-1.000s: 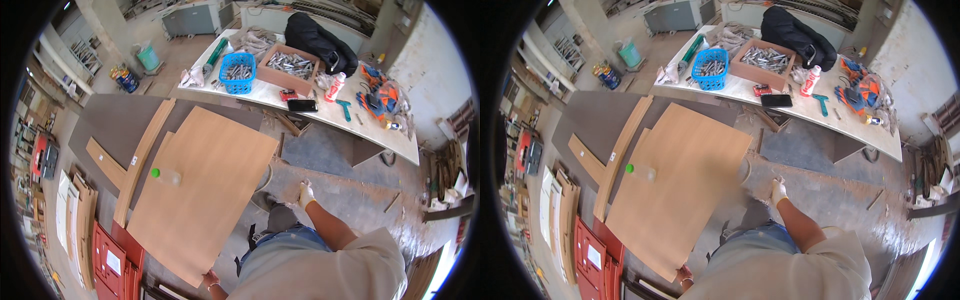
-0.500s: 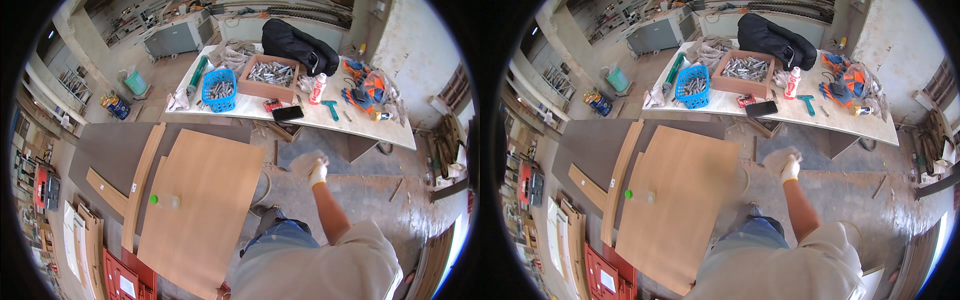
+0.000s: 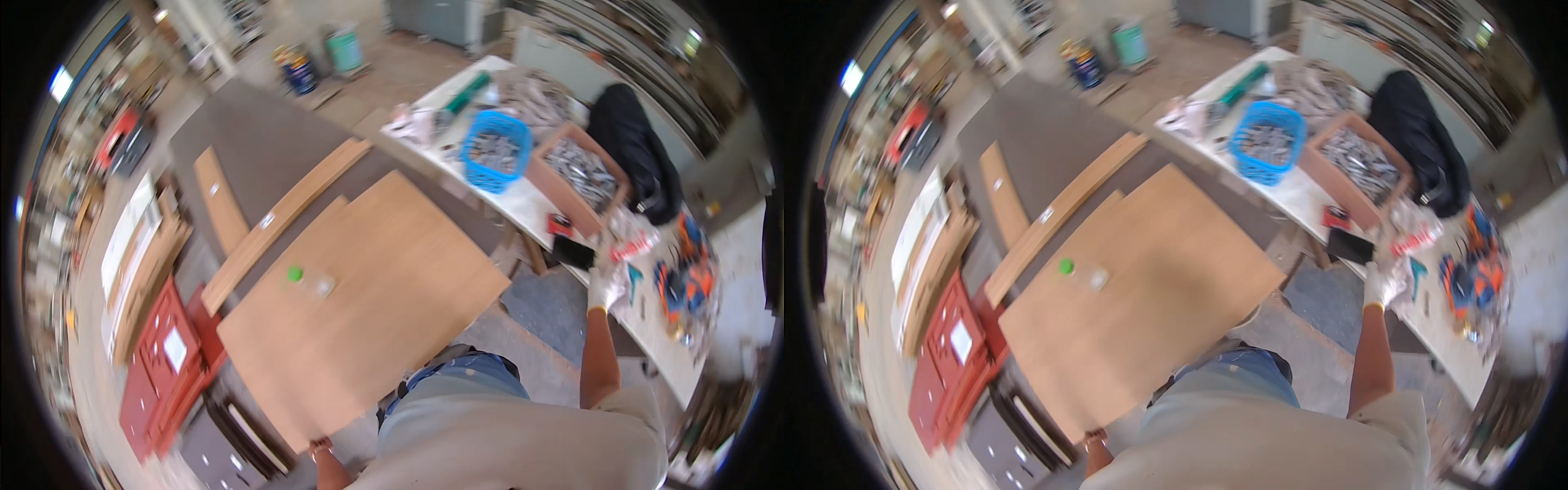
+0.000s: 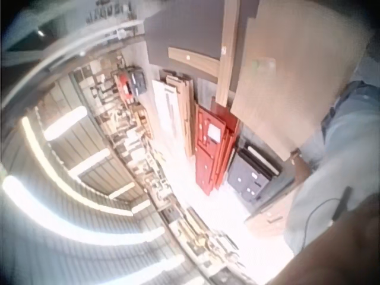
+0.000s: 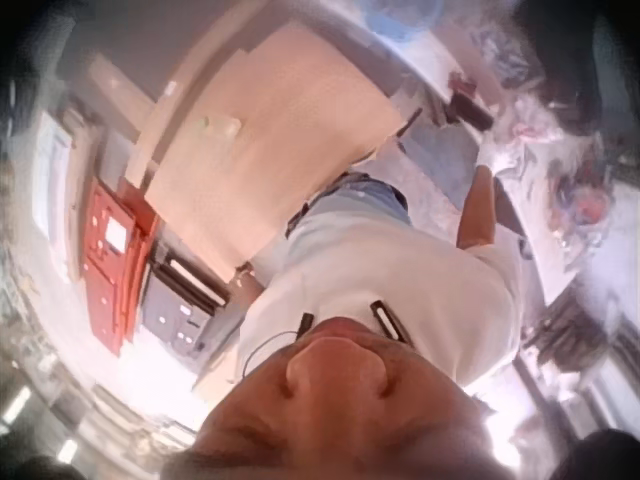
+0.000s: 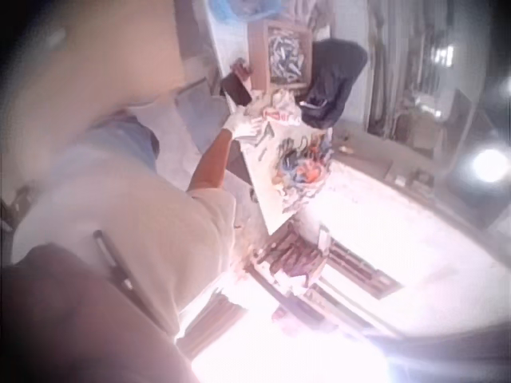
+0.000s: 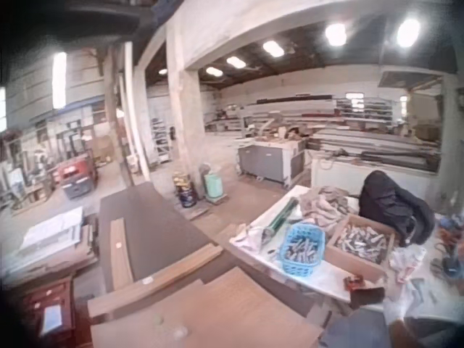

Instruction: The person wipes a large wooden panel with a cloth, applies liquid from a bottle, and uses a blue scraper tool to smooth the surface. The person handles multiple panels, moving them between stacks and the workbench, and continues wiping and scraping the panel surfaces.

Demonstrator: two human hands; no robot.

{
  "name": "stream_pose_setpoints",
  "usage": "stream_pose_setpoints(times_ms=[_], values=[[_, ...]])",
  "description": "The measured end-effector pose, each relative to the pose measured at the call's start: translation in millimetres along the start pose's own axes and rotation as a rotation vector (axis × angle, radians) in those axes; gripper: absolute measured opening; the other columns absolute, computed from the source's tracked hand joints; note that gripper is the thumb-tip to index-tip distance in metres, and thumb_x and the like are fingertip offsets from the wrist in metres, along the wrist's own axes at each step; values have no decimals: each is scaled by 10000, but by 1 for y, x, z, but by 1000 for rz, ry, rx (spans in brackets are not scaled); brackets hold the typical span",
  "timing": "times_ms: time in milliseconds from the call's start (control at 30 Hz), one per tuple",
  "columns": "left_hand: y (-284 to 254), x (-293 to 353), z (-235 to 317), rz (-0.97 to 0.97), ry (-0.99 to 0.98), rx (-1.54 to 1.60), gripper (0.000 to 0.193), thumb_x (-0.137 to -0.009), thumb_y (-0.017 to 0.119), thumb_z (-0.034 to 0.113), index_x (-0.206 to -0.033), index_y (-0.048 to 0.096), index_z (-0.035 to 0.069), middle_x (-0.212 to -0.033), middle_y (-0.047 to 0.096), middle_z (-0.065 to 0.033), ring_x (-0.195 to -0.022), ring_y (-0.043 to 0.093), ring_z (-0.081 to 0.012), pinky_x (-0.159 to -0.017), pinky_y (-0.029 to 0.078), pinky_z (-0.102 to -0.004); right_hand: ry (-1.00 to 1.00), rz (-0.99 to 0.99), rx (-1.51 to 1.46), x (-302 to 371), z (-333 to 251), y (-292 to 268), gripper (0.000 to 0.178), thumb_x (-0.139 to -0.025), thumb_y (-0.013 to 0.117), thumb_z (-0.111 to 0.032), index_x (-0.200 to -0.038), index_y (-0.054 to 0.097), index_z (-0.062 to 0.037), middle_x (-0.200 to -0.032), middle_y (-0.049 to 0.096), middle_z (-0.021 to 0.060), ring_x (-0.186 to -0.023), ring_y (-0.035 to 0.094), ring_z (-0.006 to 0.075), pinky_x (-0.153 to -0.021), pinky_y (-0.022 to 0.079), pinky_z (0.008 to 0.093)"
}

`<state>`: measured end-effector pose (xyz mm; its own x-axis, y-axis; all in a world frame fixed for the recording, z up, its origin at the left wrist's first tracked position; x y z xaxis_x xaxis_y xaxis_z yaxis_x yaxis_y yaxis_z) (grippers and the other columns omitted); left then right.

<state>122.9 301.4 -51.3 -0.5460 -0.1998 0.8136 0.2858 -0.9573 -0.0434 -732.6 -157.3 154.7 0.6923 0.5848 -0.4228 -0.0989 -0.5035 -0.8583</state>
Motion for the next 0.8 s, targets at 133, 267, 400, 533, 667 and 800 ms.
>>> stream_pose_setpoints(times_ms=[133,267,400,533,667,800], values=[[-33,-2,-10,35,-33,277,211,-1011,573,127,-1153,665,1,-1100,733,-107,-1022,699,-252,-824,601,-381,-531,86,-142,84,-135,5,850,-780,688,-239,-1537,380,-6,-1595,365,216,-1498,307,351,-1251,185,515],[-56,-12,-21,42,-23,309,223,-1041,573,210,-1117,679,30,-1058,742,-91,-1001,698,-242,-862,596,-440,-918,-648,-594,243,-283,15,745,-802,663,-106,-1503,428,-19,-1526,459,203,-1439,396,371,-1206,302,469],[-51,-9,-43,69,-84,343,212,-1039,589,231,-1107,693,59,-1012,747,-60,-919,700,-216,-829,595,-434,-1293,-822,-926,352,-438,-33,642,-822,680,-123,-1432,494,-56,-1402,549,224,-1269,544,389,-1059,454,472],[-66,-9,-38,9,-58,320,199,-1027,620,245,-1080,707,74,-977,748,-49,-845,691,-201,-808,593,-401,-1425,-888,-576,414,-567,-111,613,-861,675,-250,-1445,525,-139,-1318,580,166,-1195,568,364,-987,476,491],[-45,-15,-48,-104,-117,344,198,-1029,616,232,-1063,705,59,-959,742,-54,-843,683,-209,-828,585,-380,-1476,-853,-415,436,-604,-81,479,-866,683,-261,-1330,598,-175,-1176,628,141,-1129,605,354,-955,485,493],[-60,-11,-41,-82,-71,277,203,-1051,569,209,-1066,686,44,-958,742,-76,-855,687,-222,-856,578,-409,-1183,-858,-628,390,-566,-54,273,-905,645,-277,-1148,676,-158,-1103,660,141,-1047,638,364,-908,501,502]])
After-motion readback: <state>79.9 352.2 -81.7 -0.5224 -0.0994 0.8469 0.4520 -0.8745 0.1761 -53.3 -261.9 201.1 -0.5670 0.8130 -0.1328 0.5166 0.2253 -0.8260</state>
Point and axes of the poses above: each hand's wrist, its own x-axis away from the middle knuckle, its own y-axis out of the palm, z = x × y, the point moved 4 cm from there along -x, towards the middle knuckle
